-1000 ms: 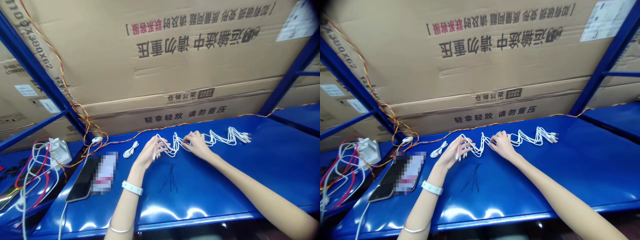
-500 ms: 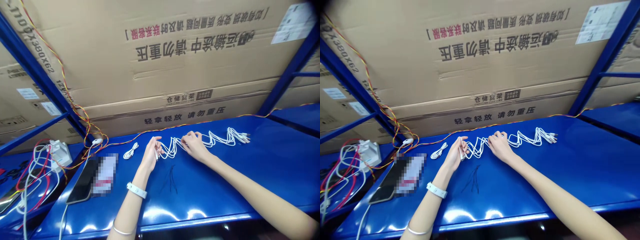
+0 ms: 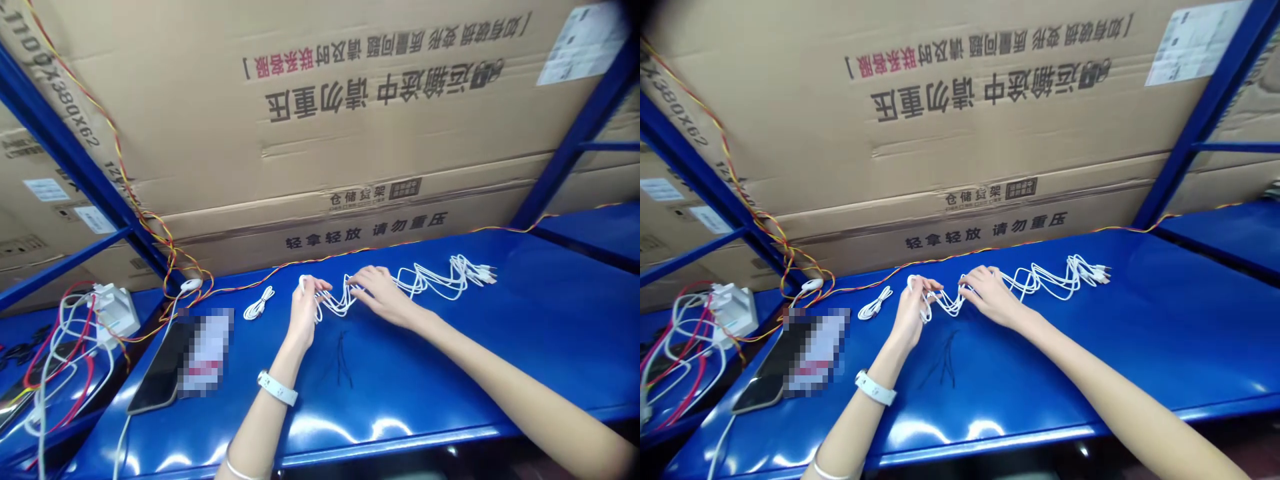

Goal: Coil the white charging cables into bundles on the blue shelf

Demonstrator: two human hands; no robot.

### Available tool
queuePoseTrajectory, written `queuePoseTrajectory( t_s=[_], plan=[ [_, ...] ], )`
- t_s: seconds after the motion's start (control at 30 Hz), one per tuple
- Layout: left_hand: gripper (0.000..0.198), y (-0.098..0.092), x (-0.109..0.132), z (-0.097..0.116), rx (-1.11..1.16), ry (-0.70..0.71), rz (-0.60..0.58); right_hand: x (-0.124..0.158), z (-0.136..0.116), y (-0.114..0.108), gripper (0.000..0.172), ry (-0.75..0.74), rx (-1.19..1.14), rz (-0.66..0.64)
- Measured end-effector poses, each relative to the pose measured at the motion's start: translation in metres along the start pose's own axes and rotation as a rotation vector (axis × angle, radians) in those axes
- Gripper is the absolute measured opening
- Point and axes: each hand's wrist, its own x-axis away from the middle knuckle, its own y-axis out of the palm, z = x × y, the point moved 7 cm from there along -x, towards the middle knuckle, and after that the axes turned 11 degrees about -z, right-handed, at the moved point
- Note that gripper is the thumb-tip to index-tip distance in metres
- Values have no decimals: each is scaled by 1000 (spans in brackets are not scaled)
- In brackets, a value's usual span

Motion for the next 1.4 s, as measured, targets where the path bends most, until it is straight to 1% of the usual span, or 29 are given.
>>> queuePoseTrajectory(
  t_s=[0.03,0.1,0.17,0.2,0.27,0.33,0.4,0.47,0.5,0.53,0.6,0.67,0.7,0.73,0.8,0.87,0.93,1.0,1.07,1.23,1.27,1.3,1.33,1.4],
  plan=[
    [37,-1,-1,2,57,2,-5,0,7,-2,27,20,-50,-44],
    [37,-3,-1,4,126,5,-4,0,19,-4,28,43,-173,-174],
    [37,-6,-2,4,127,-4,10,2,28,-5,27,80,-318,-272],
    [36,-6,-2,3,99,-21,8,2,31,-7,26,110,-398,-286],
    [34,-2,-1,0,-9,-70,-35,3,34,-8,25,179,-580,-262],
    [33,11,2,-3,-178,-103,-144,3,29,-3,27,214,-770,-239],
    [36,30,7,-5,-333,-106,-308,2,16,5,29,203,-927,-241],
    [37,46,13,-8,-411,-80,-443,0,1,10,29,164,-1006,-234],
    [34,50,15,-10,-420,-70,-473,-1,-4,9,28,143,-1017,-222],
    [31,51,15,-12,-413,-67,-473,-2,-8,7,28,127,-1006,-201],
    [29,45,12,-18,-381,-93,-419,-2,-7,-6,28,98,-889,-119],
    [31,33,8,-21,-353,-122,-325,0,-1,-23,29,75,-672,-66],
    [32,27,5,-20,-349,-121,-274,2,2,-29,28,65,-564,-84],
    [32,21,4,-18,-344,-111,-221,3,6,-31,28,59,-484,-141],
    [32,13,2,-12,-314,-83,-134,7,12,-25,25,44,-432,-339],
    [33,10,2,-9,-251,-71,-102,13,12,-14,22,7,-466,-530],
    [35,10,3,-7,-206,-65,-94,17,7,-7,23,-39,-511,-646],
    [35,10,4,-7,-209,-49,-86,19,1,-4,30,-63,-575,-712],
    [34,10,4,-8,-224,-40,-79,19,-5,-4,35,-79,-632,-746],
    [37,9,3,-12,-204,-89,-73,24,-17,-9,28,-175,-696,-843],
    [36,10,3,-11,-193,-89,-72,24,-17,-8,26,-164,-737,-848],
    [35,11,4,-9,-182,-85,-78,23,-16,-8,25,-132,-788,-822],
    [35,14,5,-7,-172,-78,-101,20,-14,-8,24,-86,-847,-766],
    [37,25,7,-3,-160,-62,-209,14,-8,-10,25,23,-968,-592]
  ],
)
